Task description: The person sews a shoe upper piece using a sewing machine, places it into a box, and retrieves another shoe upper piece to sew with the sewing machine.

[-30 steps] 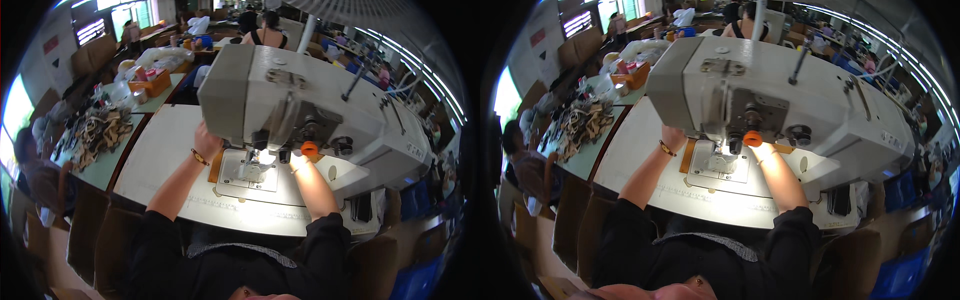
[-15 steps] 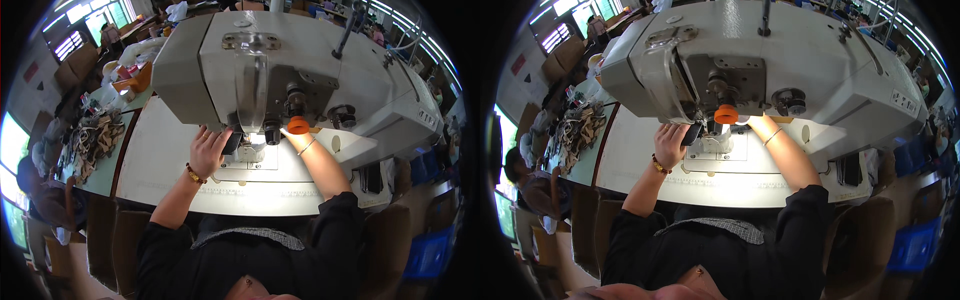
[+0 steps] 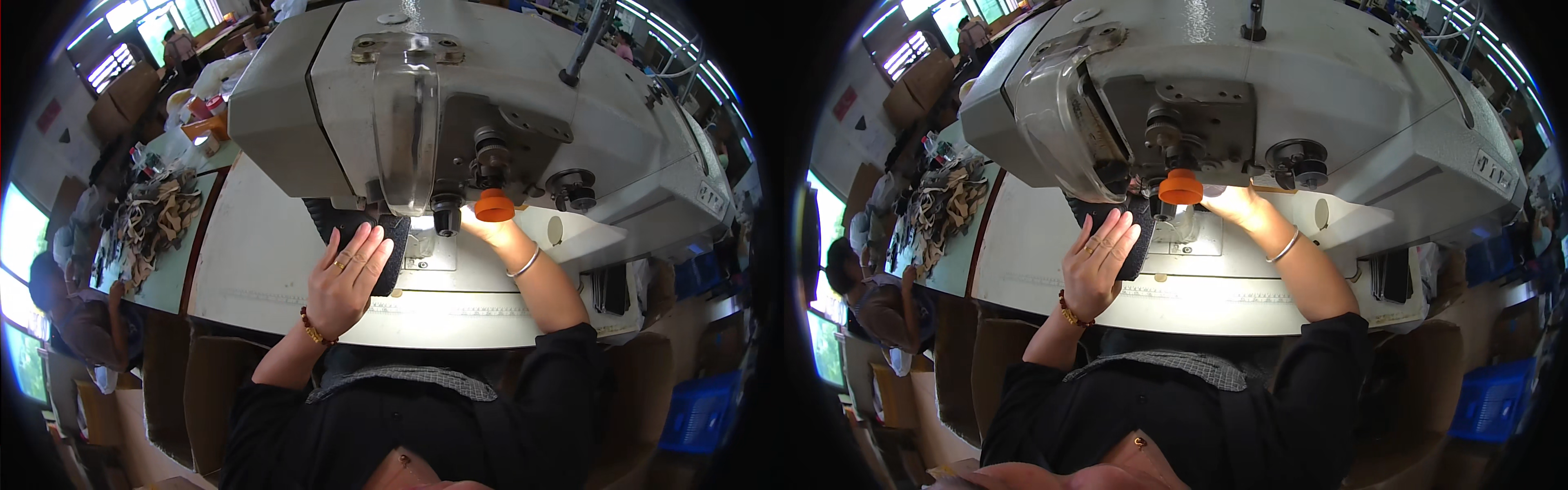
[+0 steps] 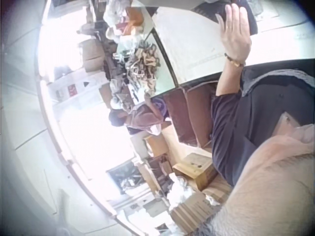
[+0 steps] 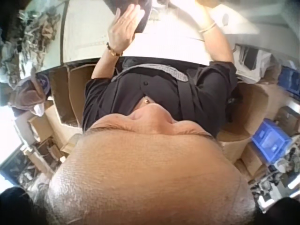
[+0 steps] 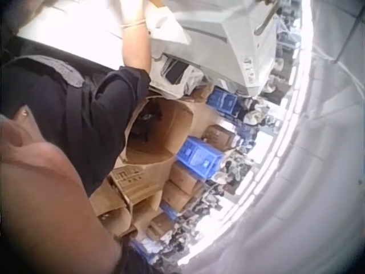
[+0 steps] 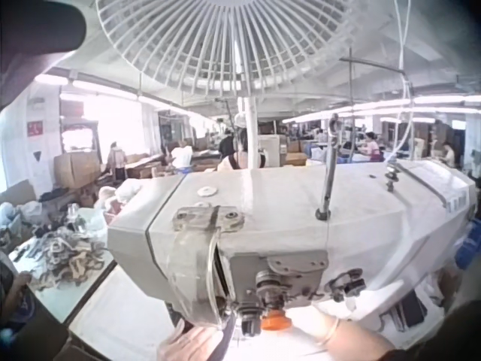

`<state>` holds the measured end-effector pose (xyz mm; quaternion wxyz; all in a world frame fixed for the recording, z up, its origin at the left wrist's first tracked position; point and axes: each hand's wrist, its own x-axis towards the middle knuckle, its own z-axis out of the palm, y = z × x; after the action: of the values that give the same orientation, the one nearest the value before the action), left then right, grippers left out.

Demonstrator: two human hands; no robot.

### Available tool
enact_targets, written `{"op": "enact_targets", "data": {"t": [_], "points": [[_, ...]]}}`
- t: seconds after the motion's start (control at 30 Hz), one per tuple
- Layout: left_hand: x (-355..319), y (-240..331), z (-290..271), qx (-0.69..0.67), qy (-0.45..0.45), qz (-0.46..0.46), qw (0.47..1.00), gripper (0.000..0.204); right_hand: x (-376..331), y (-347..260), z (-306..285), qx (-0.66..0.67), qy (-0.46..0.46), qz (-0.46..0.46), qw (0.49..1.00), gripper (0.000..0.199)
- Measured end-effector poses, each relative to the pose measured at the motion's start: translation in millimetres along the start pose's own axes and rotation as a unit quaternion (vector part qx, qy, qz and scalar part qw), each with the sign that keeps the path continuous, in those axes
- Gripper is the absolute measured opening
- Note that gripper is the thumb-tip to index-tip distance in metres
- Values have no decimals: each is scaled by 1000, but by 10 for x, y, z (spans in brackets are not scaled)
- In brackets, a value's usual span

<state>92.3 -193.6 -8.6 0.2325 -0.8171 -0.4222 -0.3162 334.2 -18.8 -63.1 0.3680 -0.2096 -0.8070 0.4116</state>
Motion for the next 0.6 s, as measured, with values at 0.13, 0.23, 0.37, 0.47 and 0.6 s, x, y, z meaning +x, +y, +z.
{"op": "enact_targets", "data": {"t": [0.13,0.23,0.37,0.47,0.6], "points": [[-111,96,-6,-9,-10,-9,1000,25,45,-36,156,-105,79,-59,990,22],[-150,92,23,-12,0,-21,1000,26,15,-62,221,-15,154,-42,987,27],[-139,62,34,-40,13,-31,999,35,-8,-131,153,247,168,130,945,27],[-133,75,42,-40,20,-27,999,35,-99,228,131,230,166,89,955,28],[-136,92,67,-23,18,-26,999,33,-109,727,192,127,165,59,976,27]]}}
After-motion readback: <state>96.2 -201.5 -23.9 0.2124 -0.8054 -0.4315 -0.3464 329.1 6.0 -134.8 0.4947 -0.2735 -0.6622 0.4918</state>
